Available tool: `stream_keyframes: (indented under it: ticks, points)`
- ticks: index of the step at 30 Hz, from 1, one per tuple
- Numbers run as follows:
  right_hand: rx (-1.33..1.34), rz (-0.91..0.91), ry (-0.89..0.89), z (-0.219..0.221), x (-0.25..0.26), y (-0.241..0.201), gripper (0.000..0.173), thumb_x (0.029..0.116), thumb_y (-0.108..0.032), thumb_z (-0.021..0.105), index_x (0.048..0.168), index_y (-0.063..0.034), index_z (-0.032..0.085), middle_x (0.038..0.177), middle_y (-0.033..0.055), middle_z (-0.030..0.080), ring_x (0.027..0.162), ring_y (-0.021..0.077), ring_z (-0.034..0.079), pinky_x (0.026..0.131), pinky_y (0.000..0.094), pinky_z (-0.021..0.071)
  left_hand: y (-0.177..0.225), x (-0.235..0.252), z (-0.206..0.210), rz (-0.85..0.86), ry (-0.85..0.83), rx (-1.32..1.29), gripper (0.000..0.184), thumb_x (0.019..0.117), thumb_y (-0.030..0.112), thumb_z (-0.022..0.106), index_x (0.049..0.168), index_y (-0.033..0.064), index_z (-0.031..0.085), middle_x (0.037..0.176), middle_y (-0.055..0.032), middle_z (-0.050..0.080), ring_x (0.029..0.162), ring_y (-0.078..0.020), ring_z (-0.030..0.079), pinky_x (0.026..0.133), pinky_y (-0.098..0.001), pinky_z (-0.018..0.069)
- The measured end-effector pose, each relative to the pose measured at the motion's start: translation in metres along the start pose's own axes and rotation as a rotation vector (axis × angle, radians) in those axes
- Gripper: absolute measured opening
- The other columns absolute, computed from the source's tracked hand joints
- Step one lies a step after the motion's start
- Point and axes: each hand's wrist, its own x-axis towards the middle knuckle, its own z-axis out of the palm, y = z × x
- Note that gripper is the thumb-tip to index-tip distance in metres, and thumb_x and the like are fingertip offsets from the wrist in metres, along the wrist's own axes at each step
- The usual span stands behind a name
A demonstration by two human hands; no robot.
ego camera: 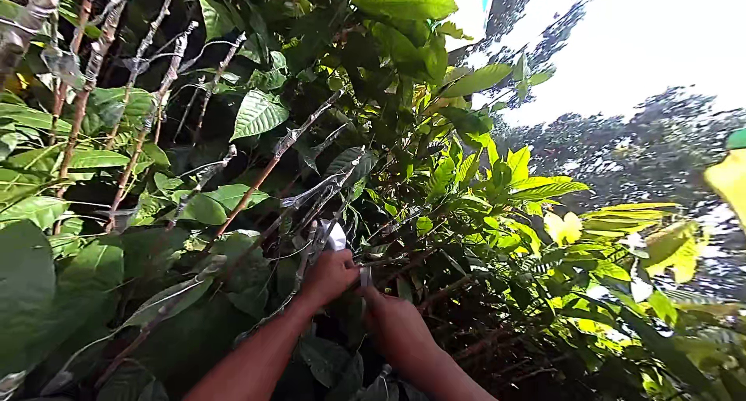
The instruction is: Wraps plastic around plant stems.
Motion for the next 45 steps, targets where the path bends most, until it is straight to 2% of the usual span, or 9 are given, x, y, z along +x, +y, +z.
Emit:
stream_keyframes:
  ticks: [6,10,17,22,26,30,38,41,45]
  points:
    - [0.366,-0.053,-0.054,-0.060,0.048,0.069,0.043,0.1050,-0.014,0.054,0.147,-0.0064,0.048,0.141,0.0095,0.062,0.112,0.0168,0.068,0.091,0.0375,0.0565,-0.008,-0.005,0.009,0.260,-0.202,0.139,0.027,0.0966,0.026,0.064,0.104,0.0017,0.072,0.098,-0.0190,0.071,0.095,-0.0363,0.069,0.087,-0.0602,0.0526]
    - [0.029,0.120,0.030,-0.025,0.040,0.058,0.032,0.1015,-0.022,0.061,0.129,-0.0078,0.065,0.113,0.0179,0.072,0.108,0.0359,0.069,0.098,0.0591,0.0513,-0.005,-0.003,-0.006,0.225,-0.056,0.016,0.028,0.0988,0.027,0.064,0.119,0.0091,0.072,0.102,-0.0118,0.074,0.088,-0.0247,0.072,0.085,-0.0487,0.0580]
    - [0.888,-0.194,0.022,-0.056,-0.013,0.025,0.030,0.1016,-0.013,0.057,0.130,-0.0045,0.061,0.092,0.0022,0.072,0.064,0.0059,0.064,0.054,0.0223,0.0524,0.003,0.002,-0.001,0.201,-0.098,0.025,0.027,0.0995,0.026,0.065,0.119,0.0084,0.072,0.102,-0.0159,0.073,0.092,-0.0306,0.071,0.087,-0.0543,0.0558]
    - [0.143,0.081,0.045,-0.065,0.015,0.071,0.044,0.1008,-0.020,0.064,0.142,-0.0062,0.055,0.128,0.0130,0.067,0.113,0.0247,0.067,0.098,0.0497,0.0542,0.006,-0.001,0.001,0.293,-0.085,0.047,0.029,0.1008,0.028,0.061,0.113,0.0048,0.072,0.102,-0.0147,0.073,0.091,-0.0286,0.071,0.087,-0.0520,0.0561]
    - [0.497,-0.129,0.174,-0.068,0.001,0.042,0.027,0.1024,-0.015,0.058,0.127,-0.0035,0.062,0.099,0.0068,0.072,0.071,0.0111,0.064,0.062,0.0269,0.0534,0.015,-0.004,0.006,0.271,-0.089,0.059,0.028,0.1020,0.024,0.061,0.119,0.0038,0.072,0.106,-0.0205,0.073,0.099,-0.0363,0.071,0.094,-0.0580,0.0529]
    - [0.095,0.045,0.097,-0.072,0.003,0.074,0.044,0.1008,-0.017,0.062,0.143,-0.0086,0.055,0.127,0.0140,0.068,0.114,0.0276,0.066,0.097,0.0515,0.0536,0.017,-0.004,0.004,0.310,-0.072,0.043,0.031,0.1015,0.030,0.061,0.113,0.0044,0.074,0.106,-0.0158,0.073,0.091,-0.0286,0.071,0.088,-0.0511,0.0557]
    - [0.117,0.043,0.169,-0.062,0.002,0.078,0.044,0.0986,-0.018,0.066,0.141,-0.0078,0.057,0.129,0.0132,0.068,0.118,0.0274,0.065,0.102,0.0514,0.0511,0.023,-0.004,0.006,0.363,-0.069,-0.041,0.028,0.1012,0.026,0.061,0.112,0.0034,0.074,0.104,-0.0135,0.074,0.089,-0.0240,0.071,0.087,-0.0468,0.0571]
    - [0.374,-0.105,0.261,-0.057,-0.021,0.046,0.027,0.0980,-0.020,0.067,0.121,-0.0062,0.067,0.093,0.0011,0.072,0.077,0.0097,0.067,0.072,0.0305,0.0569,0.029,-0.005,0.000,0.320,-0.068,-0.005,0.029,0.1015,0.026,0.061,0.117,0.0048,0.073,0.105,-0.0149,0.074,0.092,-0.0280,0.072,0.087,-0.0522,0.0573]
    - [0.477,-0.093,0.053,-0.074,0.012,0.083,0.041,0.1035,-0.008,0.053,0.144,-0.0040,0.051,0.138,0.0069,0.065,0.111,0.0113,0.067,0.092,0.0309,0.0543,0.037,-0.011,0.011,0.394,-0.174,0.095,0.027,0.1008,0.026,0.062,0.112,0.0044,0.074,0.103,-0.0168,0.074,0.098,-0.0336,0.071,0.092,-0.0585,0.0533]
